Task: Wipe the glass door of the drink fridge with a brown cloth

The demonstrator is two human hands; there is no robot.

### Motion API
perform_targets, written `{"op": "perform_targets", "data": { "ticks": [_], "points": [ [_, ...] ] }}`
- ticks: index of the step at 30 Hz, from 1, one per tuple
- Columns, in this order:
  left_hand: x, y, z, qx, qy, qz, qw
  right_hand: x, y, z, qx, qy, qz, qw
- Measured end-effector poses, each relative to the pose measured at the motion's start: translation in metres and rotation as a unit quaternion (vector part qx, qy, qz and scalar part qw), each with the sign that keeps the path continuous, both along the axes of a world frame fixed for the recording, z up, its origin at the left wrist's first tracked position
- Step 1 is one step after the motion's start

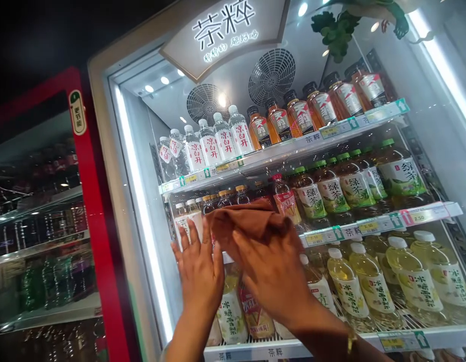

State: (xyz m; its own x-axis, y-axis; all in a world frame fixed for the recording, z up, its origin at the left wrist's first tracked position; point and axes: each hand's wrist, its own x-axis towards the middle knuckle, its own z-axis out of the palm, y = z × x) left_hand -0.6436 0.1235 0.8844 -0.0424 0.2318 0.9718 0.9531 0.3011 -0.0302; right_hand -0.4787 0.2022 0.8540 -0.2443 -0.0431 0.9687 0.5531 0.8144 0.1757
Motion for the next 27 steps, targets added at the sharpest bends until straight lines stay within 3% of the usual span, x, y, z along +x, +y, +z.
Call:
{"op": "perform_targets", "data": {
  "ticks": [2,4,7,10,13,18,21,24,27],
  "points": [
    [0.003,0.005,0.003,-0.003,0.01,-0.001,1.0,0.012,0.006,0.004,-0.016,0.024,-0.02,0.999],
    [0.0,0.006,0.017,0.001,0.017,-0.003,1.0,0.014,0.009,0.022,-0.037,0.045,-0.036,0.998],
    [-0.013,0.002,0.041,0.008,0.017,-0.02,1.0,-0.002,0.004,0.06,-0.059,0.073,-0.04,0.995],
    [-0.028,-0.007,0.047,0.013,-0.011,-0.034,0.999,-0.026,-0.009,0.08,-0.063,0.052,-0.008,0.997],
    [-0.037,-0.016,0.025,0.01,-0.038,-0.033,0.999,-0.043,-0.022,0.061,-0.049,-0.009,0.032,0.998],
    [-0.03,-0.022,-0.038,-0.027,-0.05,-0.036,0.998,-0.033,-0.025,-0.022,-0.041,-0.057,0.046,0.996],
    [-0.015,-0.014,-0.058,-0.037,-0.043,-0.028,0.998,-0.008,-0.014,-0.051,-0.073,-0.013,0.026,0.997],
    [-0.001,-0.005,-0.053,-0.04,-0.046,-0.024,0.998,0.014,-0.002,-0.041,-0.09,0.026,0.002,0.996],
    [0.006,0.001,-0.036,-0.029,-0.056,-0.017,0.998,0.016,0.002,-0.002,-0.109,0.03,-0.019,0.993]
  ]
}}
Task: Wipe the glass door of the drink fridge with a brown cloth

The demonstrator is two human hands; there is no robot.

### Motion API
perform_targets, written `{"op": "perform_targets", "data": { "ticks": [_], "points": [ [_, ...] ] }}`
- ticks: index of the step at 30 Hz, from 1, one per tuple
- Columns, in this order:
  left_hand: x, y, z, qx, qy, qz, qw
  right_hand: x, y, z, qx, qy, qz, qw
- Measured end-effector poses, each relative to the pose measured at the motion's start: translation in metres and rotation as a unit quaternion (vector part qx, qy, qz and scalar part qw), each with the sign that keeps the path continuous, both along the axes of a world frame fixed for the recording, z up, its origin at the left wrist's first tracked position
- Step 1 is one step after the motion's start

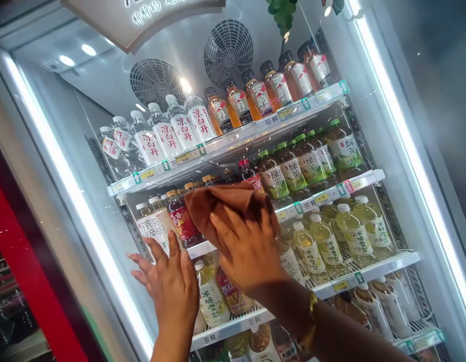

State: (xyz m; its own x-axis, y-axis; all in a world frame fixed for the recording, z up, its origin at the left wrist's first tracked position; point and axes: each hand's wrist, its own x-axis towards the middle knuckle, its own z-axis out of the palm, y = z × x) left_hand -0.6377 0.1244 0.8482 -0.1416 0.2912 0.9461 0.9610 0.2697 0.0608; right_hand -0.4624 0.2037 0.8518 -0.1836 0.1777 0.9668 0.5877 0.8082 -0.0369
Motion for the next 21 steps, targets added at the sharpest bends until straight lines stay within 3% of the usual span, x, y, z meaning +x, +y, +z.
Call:
{"op": "perform_targets", "data": {
  "ticks": [3,5,7,10,13,15,18,21],
  "points": [
    [-0.004,-0.001,0.013,0.012,0.004,0.002,1.0,-0.02,-0.008,0.035,-0.003,-0.004,0.009,1.0],
    [-0.011,-0.005,0.014,0.002,-0.001,-0.002,1.0,-0.038,-0.017,0.042,0.012,-0.031,0.035,0.999],
    [-0.018,-0.011,0.01,-0.014,-0.02,-0.005,1.0,-0.054,-0.025,0.03,0.027,-0.067,0.07,0.995],
    [-0.02,-0.021,-0.009,-0.02,-0.055,-0.013,0.998,-0.059,-0.03,-0.01,0.032,-0.103,0.112,0.988],
    [-0.008,-0.024,-0.034,-0.032,-0.061,-0.015,0.997,-0.041,-0.026,-0.053,0.028,-0.115,0.131,0.984],
    [0.005,-0.02,-0.046,-0.052,-0.04,-0.009,0.998,-0.023,-0.019,-0.071,0.015,-0.096,0.13,0.987],
    [0.029,-0.008,-0.046,-0.055,-0.027,-0.003,0.998,-0.001,-0.009,-0.07,0.001,-0.049,0.1,0.994],
    [0.048,0.006,-0.019,-0.031,-0.031,0.002,0.999,0.006,-0.001,-0.039,0.018,-0.02,0.055,0.998]
  ]
}}
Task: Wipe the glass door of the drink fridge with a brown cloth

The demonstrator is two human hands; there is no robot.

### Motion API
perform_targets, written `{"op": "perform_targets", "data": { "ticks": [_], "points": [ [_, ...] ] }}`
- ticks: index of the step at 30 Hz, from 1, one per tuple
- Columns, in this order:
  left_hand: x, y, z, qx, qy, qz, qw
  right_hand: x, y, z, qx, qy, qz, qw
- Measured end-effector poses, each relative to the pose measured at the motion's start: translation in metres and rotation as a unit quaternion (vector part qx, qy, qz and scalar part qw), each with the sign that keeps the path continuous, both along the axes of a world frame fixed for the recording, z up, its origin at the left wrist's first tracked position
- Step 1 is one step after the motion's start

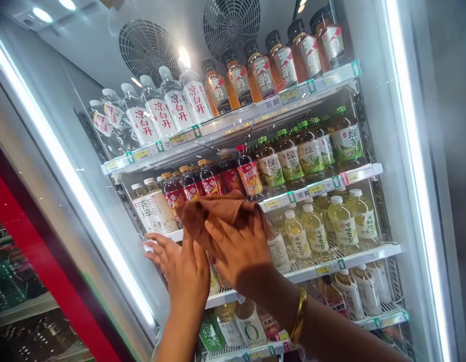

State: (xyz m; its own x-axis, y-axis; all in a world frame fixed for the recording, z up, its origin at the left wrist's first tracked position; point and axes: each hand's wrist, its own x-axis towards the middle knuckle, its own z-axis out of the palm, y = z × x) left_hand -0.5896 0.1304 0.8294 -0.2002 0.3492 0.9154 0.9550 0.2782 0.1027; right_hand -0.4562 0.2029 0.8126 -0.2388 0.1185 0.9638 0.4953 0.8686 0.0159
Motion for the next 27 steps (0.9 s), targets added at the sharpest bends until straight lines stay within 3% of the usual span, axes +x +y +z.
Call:
{"op": "perform_targets", "data": {
  "ticks": [4,7,9,11,14,16,18,20,24,27],
  "points": [
    [-0.005,0.004,0.051,0.028,0.027,-0.018,0.999,-0.015,0.001,0.054,0.008,0.01,-0.022,1.0],
    [-0.027,-0.008,0.067,0.064,0.017,-0.031,0.997,-0.037,-0.008,0.074,0.02,-0.019,0.002,1.0],
    [-0.037,-0.019,0.061,0.112,0.023,-0.067,0.991,-0.05,-0.016,0.072,0.018,-0.034,0.018,0.999],
    [-0.038,-0.028,0.043,0.141,0.047,-0.131,0.98,-0.06,-0.023,0.059,0.021,-0.045,0.027,0.998],
    [-0.027,-0.032,0.012,0.098,0.131,-0.219,0.962,-0.061,-0.026,0.028,0.041,-0.062,0.028,0.997],
    [-0.015,-0.027,-0.003,0.06,0.158,-0.236,0.957,-0.05,-0.023,0.009,0.047,-0.077,0.034,0.995],
    [-0.004,-0.019,-0.009,0.045,0.131,-0.22,0.966,-0.029,-0.015,-0.001,0.033,-0.086,0.039,0.995],
    [0.007,-0.007,-0.004,0.048,0.09,-0.174,0.979,-0.003,-0.004,-0.001,0.016,-0.085,0.029,0.996],
    [0.027,0.017,0.032,0.049,0.068,-0.044,0.995,0.038,0.019,0.026,0.008,-0.041,-0.045,0.998],
    [0.037,0.026,0.053,0.041,0.081,0.0,0.996,0.051,0.029,0.048,0.006,-0.001,-0.073,0.997]
  ]
}}
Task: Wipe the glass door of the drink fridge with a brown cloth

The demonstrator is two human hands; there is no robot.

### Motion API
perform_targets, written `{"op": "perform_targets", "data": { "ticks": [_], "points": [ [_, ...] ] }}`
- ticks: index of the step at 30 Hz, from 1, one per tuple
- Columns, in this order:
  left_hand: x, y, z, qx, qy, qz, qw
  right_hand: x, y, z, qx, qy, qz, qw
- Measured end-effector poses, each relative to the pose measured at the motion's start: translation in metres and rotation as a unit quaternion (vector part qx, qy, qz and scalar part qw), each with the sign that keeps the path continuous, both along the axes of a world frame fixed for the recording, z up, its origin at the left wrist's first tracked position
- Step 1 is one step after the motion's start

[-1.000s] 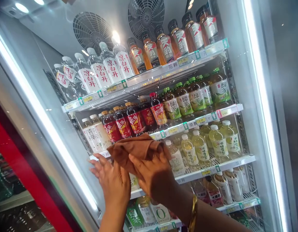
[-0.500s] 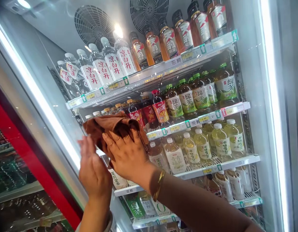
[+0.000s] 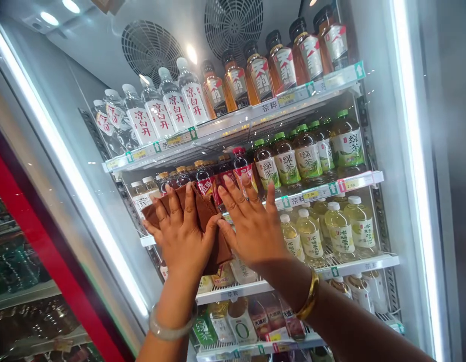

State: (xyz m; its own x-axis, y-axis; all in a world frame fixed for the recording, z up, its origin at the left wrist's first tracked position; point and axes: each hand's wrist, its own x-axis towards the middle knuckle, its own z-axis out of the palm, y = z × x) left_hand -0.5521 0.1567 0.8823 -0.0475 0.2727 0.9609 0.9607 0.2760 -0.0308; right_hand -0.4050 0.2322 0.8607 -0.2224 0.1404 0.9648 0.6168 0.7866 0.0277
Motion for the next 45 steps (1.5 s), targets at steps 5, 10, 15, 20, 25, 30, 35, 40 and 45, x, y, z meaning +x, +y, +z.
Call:
{"op": "perform_targets", "data": {
  "ticks": [5,10,15,20,25,30,35,40,45],
  "points": [
    [-0.009,-0.014,-0.047,0.007,-0.055,0.036,0.998,0.004,0.009,-0.01,0.012,0.015,-0.006,1.0],
    [-0.025,-0.022,-0.101,0.018,-0.037,0.003,0.999,0.021,0.019,-0.04,0.026,0.019,0.002,0.999],
    [0.027,0.019,-0.023,0.034,0.086,-0.053,0.994,0.045,0.038,-0.023,0.041,0.033,-0.015,0.999],
    [0.099,0.059,0.017,-0.02,0.158,-0.11,0.981,0.075,0.056,-0.017,0.014,0.068,-0.021,0.997],
    [0.086,0.037,-0.073,-0.037,0.11,-0.092,0.989,0.091,0.046,-0.057,-0.024,0.055,-0.014,0.998],
    [0.036,0.015,-0.084,0.015,0.037,-0.036,0.999,0.07,0.036,-0.058,-0.001,-0.003,0.025,1.0],
    [0.062,0.044,0.02,0.063,0.052,-0.057,0.995,0.084,0.059,-0.002,0.042,-0.021,0.006,0.999],
    [0.138,0.082,0.033,0.024,0.109,-0.102,0.989,0.142,0.086,-0.003,0.025,0.034,-0.047,0.998],
    [0.159,0.081,-0.064,-0.011,0.155,-0.101,0.983,0.167,0.086,-0.064,-0.011,0.038,-0.085,0.996]
  ]
}}
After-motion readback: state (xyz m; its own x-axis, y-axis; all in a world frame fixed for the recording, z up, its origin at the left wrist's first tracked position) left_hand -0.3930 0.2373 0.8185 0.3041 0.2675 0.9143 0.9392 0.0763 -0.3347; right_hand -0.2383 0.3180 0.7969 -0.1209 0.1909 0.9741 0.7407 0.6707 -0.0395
